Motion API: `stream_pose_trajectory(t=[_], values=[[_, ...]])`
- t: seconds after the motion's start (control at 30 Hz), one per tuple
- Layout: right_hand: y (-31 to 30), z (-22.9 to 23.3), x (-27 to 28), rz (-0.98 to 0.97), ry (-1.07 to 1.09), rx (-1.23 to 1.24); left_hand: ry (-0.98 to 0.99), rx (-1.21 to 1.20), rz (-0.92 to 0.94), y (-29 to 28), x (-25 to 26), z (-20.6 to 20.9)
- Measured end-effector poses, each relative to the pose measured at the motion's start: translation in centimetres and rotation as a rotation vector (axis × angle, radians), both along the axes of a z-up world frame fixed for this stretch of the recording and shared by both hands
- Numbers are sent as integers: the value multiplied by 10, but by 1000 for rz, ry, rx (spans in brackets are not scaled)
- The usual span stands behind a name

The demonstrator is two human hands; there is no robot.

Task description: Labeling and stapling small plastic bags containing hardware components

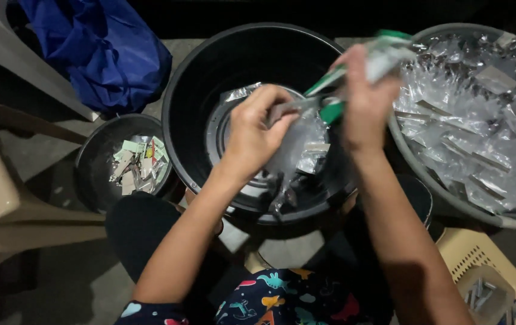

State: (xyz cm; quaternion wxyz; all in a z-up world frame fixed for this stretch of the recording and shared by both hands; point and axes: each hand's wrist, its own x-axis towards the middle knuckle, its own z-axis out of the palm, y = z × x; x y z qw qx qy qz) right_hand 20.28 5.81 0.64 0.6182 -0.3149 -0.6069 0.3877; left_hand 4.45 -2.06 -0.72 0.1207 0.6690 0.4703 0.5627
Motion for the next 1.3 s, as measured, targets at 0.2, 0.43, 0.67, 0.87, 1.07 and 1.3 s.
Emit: stream_pose_trajectory(t=[0.2,0.43,0.67,0.87,1.07,1.3], values=[[18,-15,-21,-108,-135,-55,-56,-130,-7,-4,11,-8],[16,-18,-8,16,-173,-207,-179,-177,64,-8,6,-24],[14,-24,-6,-56,-211,-106,-198,-163,-8,-9,11,-24],[21,-38,-13,-66,-144,-155,-201,-217,5,-11,14,-33],[18,-37,-14,-82,-229,-146,-110,-216,44,-9,21,-35],[5,-21,-17,137,279,-667,-117,-116,92,-2,17,-39]])
